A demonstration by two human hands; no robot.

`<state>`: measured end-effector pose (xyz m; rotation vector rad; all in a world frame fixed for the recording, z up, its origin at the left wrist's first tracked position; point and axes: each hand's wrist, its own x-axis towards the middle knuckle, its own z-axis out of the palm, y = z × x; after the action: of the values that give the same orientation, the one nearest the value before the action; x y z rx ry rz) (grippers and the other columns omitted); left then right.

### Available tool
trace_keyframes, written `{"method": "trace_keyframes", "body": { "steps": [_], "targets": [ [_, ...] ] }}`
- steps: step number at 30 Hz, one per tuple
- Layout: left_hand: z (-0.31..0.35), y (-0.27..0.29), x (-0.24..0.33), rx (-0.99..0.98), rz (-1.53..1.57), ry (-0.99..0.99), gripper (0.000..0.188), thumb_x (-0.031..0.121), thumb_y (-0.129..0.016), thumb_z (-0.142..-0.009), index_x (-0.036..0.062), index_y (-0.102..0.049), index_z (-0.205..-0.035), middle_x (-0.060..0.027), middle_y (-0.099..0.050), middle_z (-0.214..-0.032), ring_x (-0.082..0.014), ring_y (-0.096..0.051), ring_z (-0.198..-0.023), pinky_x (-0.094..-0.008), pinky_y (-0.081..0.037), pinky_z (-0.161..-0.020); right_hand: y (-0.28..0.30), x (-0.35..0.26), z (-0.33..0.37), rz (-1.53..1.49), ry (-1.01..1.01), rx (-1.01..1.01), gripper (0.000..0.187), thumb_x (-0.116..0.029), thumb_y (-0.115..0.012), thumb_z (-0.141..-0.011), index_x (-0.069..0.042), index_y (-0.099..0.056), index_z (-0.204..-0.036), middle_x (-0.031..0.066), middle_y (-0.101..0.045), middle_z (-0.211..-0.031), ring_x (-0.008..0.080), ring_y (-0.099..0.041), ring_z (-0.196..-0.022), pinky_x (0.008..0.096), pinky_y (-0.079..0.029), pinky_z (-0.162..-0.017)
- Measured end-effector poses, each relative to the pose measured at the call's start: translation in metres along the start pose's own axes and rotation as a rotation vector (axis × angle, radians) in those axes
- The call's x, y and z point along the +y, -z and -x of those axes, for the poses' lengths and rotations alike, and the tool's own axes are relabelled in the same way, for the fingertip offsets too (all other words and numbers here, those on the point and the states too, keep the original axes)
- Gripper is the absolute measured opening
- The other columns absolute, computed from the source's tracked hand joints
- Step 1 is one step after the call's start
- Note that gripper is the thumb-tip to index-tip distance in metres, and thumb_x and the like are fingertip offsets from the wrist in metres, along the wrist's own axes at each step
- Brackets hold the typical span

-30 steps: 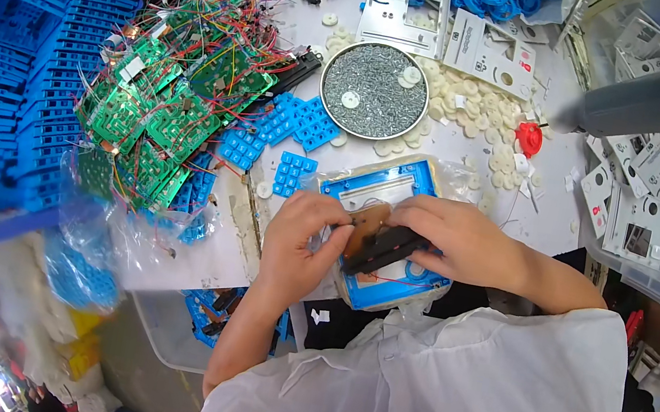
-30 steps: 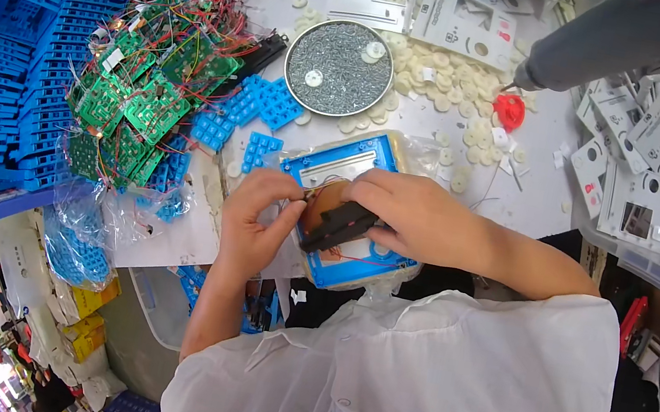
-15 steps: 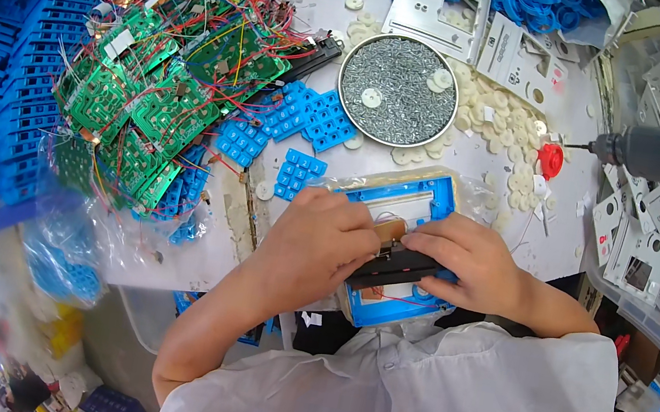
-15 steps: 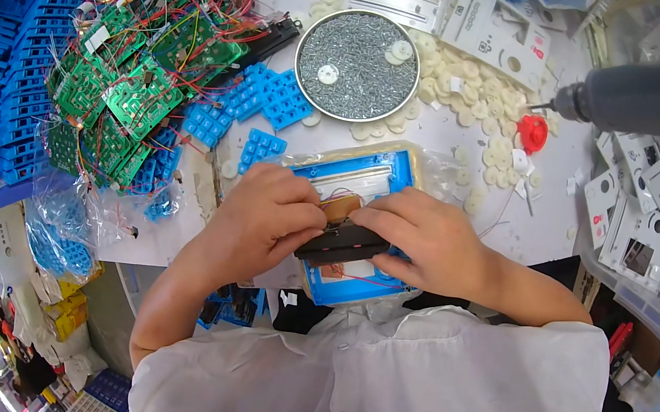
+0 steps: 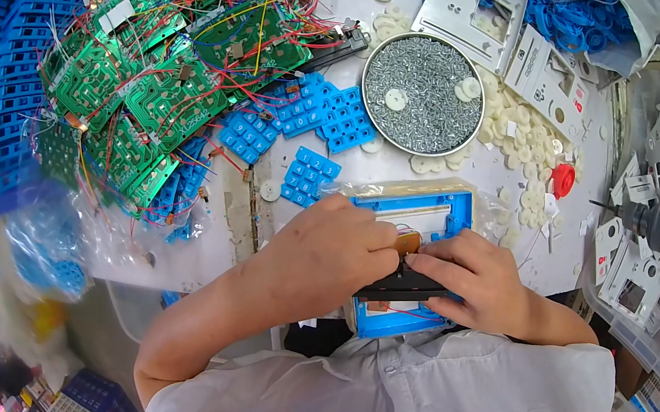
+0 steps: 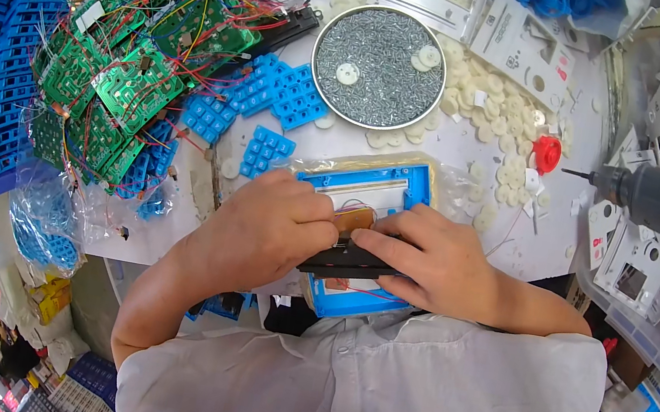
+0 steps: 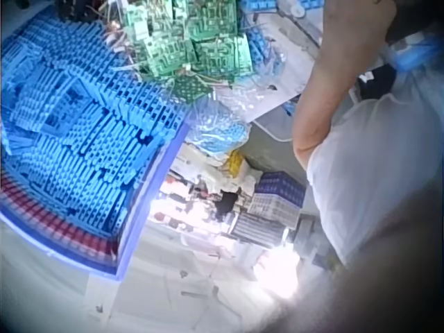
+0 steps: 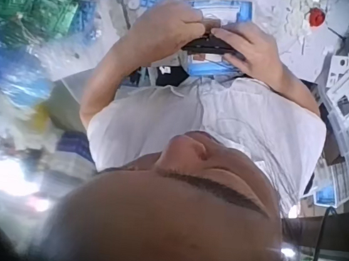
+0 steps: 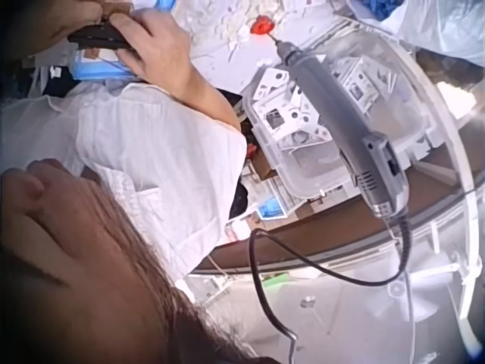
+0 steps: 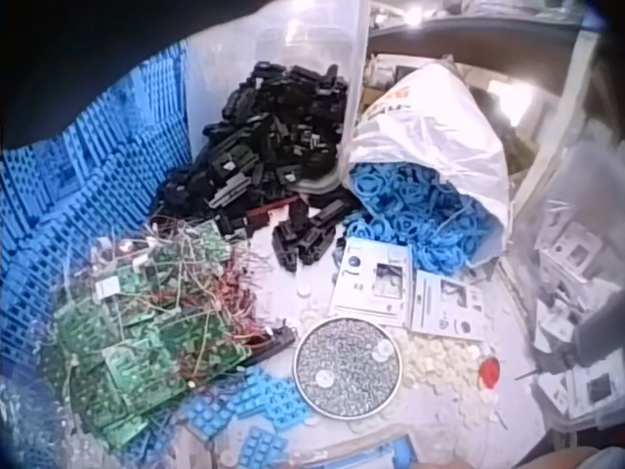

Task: Assembling electronic devices (calculators) by attaching stickers, using an electric screwdriver to fasten parts, and placing finished units into packaging boxes.

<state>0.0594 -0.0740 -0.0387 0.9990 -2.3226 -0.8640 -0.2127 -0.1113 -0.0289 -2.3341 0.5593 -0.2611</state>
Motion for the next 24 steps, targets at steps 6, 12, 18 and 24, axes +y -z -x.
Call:
{"method": "trace_keyframes", "body": {
  "steps": [6, 12, 18, 24],
  "targets": [
    [-0.004, 0.005, 0.009, 0.006, 0.016, 0.07, 0.006, 0.009, -0.066, -0.081, 0.0066, -0.061, -0.083, -0.0069, -0.056, -0.083, -0.0282, -0.063, -0.074, -0.0415, -0.052, -0.062, 0.001, -0.002, -0.001, 0.008, -0.011, -0.009, 0.067, -0.014, -0.083, -0.069, -0.013, -0.063, -0.133, 0.0056, -0.066, -0.116, 0.0271, -0.065, -0.093, 0.0378, -0.056, -0.066],
    [-0.006, 0.007, 0.023, -0.046, -0.041, 0.156, 0.007, 0.008, -0.067, -0.081, 0.006, -0.061, -0.082, -0.0072, -0.057, -0.083, -0.0279, -0.064, -0.075, -0.0399, -0.053, -0.063, 0.0, -0.002, 0.0, 0.003, -0.017, -0.019, 0.062, -0.016, -0.082, -0.072, -0.015, -0.063, -0.132, 0.0062, -0.064, -0.114, 0.0272, -0.063, -0.094, 0.038, -0.057, -0.065],
    [-0.005, 0.004, 0.021, -0.089, 0.008, 0.186, 0.009, 0.008, -0.068, -0.083, 0.0062, -0.061, -0.078, -0.0074, -0.058, -0.082, -0.0285, -0.065, -0.075, -0.0407, -0.053, -0.064, 0.012, -0.008, -0.013, 0.026, 0.014, -0.239, 0.06, -0.02, -0.082, -0.076, -0.02, -0.06, -0.132, 0.0073, -0.053, -0.105, 0.0265, -0.061, -0.093, 0.0386, -0.056, -0.063],
    [-0.006, 0.003, 0.02, -0.098, 0.032, 0.189, 0.009, 0.007, -0.07, -0.084, 0.0055, -0.064, -0.078, -0.0074, -0.059, -0.081, -0.0296, -0.065, -0.075, -0.0413, -0.053, -0.064, 0.019, -0.01, -0.027, 0.088, 0.095, -0.31, 0.049, -0.02, -0.079, -0.079, -0.019, -0.059, -0.124, 0.0072, -0.051, -0.104, 0.0256, -0.06, -0.092, 0.0373, -0.055, -0.061]
  ]
}}
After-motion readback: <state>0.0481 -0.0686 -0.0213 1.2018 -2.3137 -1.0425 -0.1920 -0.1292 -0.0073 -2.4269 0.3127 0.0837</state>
